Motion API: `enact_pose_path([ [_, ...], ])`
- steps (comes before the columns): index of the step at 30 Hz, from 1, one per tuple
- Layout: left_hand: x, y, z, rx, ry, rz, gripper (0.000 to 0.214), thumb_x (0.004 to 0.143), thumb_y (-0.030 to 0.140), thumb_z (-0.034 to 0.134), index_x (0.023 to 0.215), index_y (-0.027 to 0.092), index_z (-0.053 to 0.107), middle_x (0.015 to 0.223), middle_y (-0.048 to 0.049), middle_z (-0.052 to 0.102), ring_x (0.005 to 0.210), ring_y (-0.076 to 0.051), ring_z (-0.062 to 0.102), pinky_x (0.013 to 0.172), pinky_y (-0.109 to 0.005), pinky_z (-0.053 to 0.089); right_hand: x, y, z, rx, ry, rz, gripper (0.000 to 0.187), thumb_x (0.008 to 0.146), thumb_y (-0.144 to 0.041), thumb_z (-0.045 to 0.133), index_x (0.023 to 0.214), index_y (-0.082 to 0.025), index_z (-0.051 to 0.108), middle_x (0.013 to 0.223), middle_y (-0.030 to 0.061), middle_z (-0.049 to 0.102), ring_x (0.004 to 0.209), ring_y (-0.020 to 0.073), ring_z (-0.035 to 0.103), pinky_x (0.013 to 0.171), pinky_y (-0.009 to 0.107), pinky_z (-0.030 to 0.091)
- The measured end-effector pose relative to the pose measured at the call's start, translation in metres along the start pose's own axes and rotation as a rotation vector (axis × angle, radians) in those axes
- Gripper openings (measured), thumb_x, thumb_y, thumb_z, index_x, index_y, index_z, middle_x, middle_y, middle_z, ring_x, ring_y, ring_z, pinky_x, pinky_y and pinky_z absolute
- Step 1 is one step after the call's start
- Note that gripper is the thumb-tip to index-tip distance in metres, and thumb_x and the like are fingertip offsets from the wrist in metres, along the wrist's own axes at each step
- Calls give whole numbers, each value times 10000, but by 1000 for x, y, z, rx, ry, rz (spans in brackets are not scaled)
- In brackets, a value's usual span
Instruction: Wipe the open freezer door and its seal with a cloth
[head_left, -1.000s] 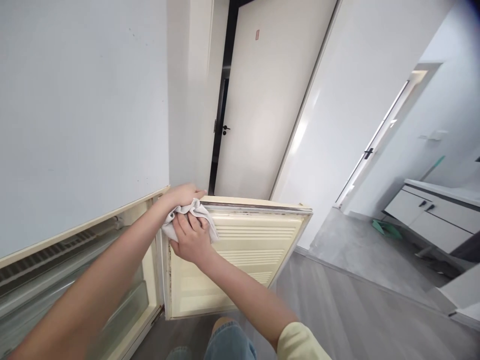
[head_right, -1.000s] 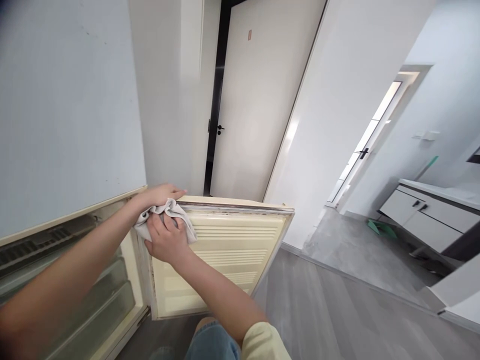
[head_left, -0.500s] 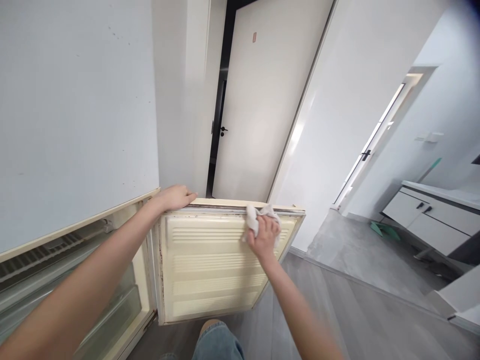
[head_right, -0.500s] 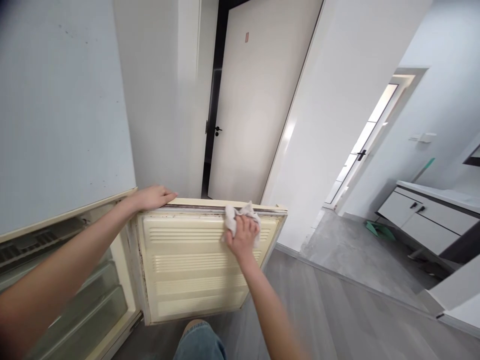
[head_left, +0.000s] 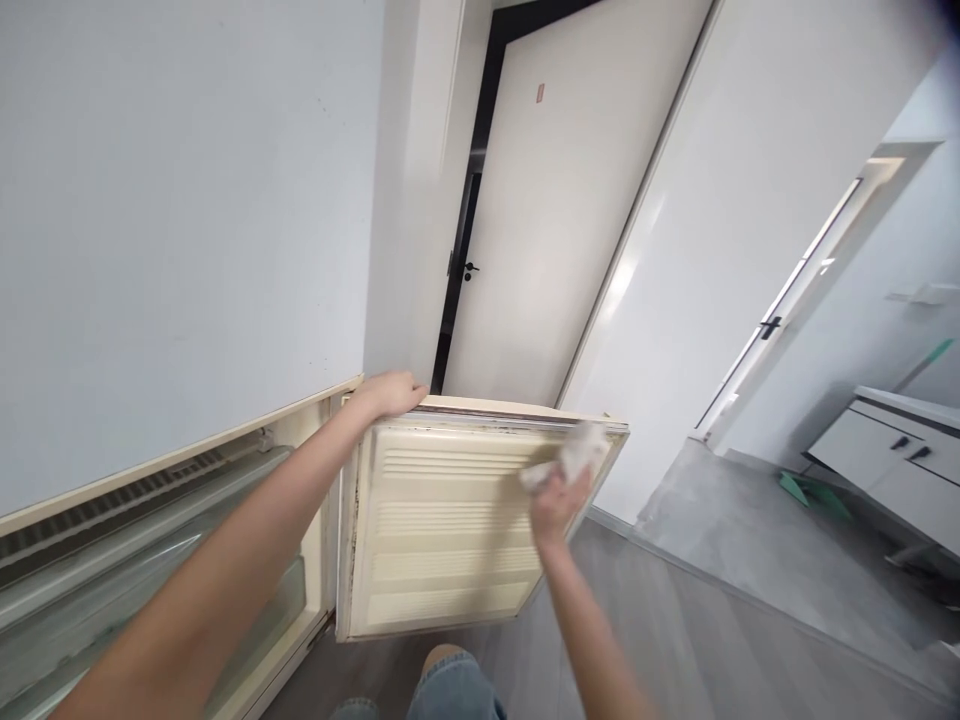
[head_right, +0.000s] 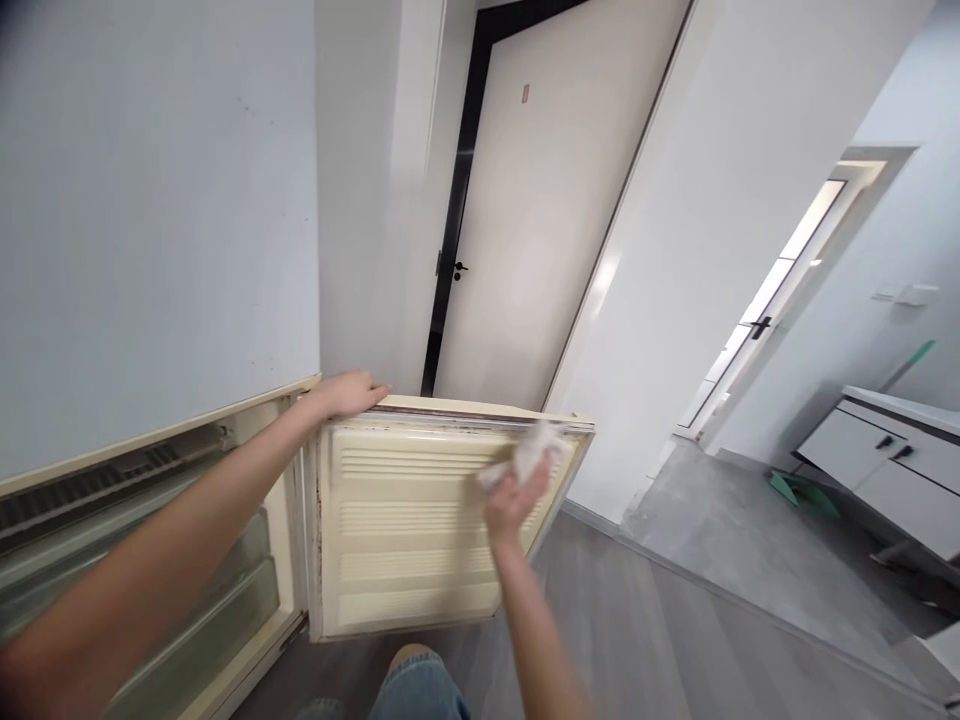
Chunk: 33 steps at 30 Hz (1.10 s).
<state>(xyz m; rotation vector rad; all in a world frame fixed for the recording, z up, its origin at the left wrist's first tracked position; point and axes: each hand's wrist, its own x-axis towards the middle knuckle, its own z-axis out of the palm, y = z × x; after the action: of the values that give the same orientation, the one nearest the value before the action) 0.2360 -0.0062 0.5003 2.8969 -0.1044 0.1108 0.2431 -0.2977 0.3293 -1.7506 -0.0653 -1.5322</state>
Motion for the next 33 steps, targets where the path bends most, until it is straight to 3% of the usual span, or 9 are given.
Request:
enact_pose_path([
  [3, -1, 0, 0, -2, -11, -16, 593, 895, 603, 268, 921, 171, 673, 1018, -118, 714, 901, -222, 645, 828, -436, 499, -63, -81, 34, 46, -295, -422, 603, 964, -390, 334, 1516, -152, 278, 1488, 163, 434, 1418, 330, 342, 1091, 587, 368],
  [5, 0, -1, 0, -3, -19, -9, 630, 882, 645, 265, 929, 170, 675, 1031, -123, 715, 921, -228, 646, 848, -445, 496, -93, -130, 50, -41, -518, -545, 593, 952, -394, 370, 1509, -196, 326, 1520, 81, 422, 1433, 320, 322, 1098, 529, 399],
  [9, 0, -3, 1, -4, -13, 17, 667, 872, 671, 241, 941, 172, 678, 1015, -123, 712, 930, -233, 639, 862, -445, 481, -113, -169, 63, -112, -675, -765, 569, 948, -362, 390, 1496, -213, 362, 1546, -53, 375, 1385, 210, 413, 1096, 369, 435],
  [12, -1, -3, 0, -3, -8, 39, 645, 878, 650, 238, 887, 178, 677, 940, -106, 706, 864, -217, 624, 832, -424, 471, -106, -143, 62, -184, -607, -855, 552, 951, -395, 377, 1486, -256, 387, 1514, -83, 419, 1366, 198, 436, 1054, 364, 467],
  [17, -2, -3, -2, 0, 0, 50, 574, 886, 602, 271, 759, 190, 649, 801, -68, 664, 710, -186, 562, 713, -380, 444, -78, -41, 41, -290, -481, -692, 522, 927, -441, 414, 1413, -271, 503, 1406, 41, 550, 1369, 312, 417, 1051, 531, 422],
  [21, -3, -3, -2, -11, 3, 49, 582, 877, 622, 279, 760, 190, 651, 794, -62, 663, 686, -183, 555, 671, -365, 436, -38, 42, 18, -259, -224, -343, 698, 930, -456, 369, 1496, -51, 311, 1461, 253, 428, 1452, 378, 240, 1099, 672, 269],
  [24, -4, -4, 0, -11, 9, 55, 597, 875, 636, 279, 789, 184, 658, 805, -64, 673, 697, -184, 569, 686, -371, 449, -8, 77, 8, -215, -43, 28, 809, 942, -529, 325, 1539, -19, 130, 1560, 292, 218, 1481, 363, 157, 1139, 658, 204],
  [28, -2, -5, 2, -5, 23, 49, 546, 899, 572, 293, 816, 179, 663, 841, -74, 696, 727, -188, 601, 703, -378, 472, 1, 71, 13, -166, 49, 262, 816, 963, -525, 300, 1533, 25, 107, 1563, 317, 177, 1479, 362, 165, 1173, 599, 188],
  [33, 2, -9, 6, -9, 25, 64, 525, 908, 552, 306, 817, 183, 669, 913, -88, 719, 800, -191, 630, 752, -387, 492, -61, -8, 51, -204, -29, -9, 774, 976, -404, 353, 1565, -86, -36, 1585, 280, 149, 1481, 379, 138, 1122, 660, 220],
])
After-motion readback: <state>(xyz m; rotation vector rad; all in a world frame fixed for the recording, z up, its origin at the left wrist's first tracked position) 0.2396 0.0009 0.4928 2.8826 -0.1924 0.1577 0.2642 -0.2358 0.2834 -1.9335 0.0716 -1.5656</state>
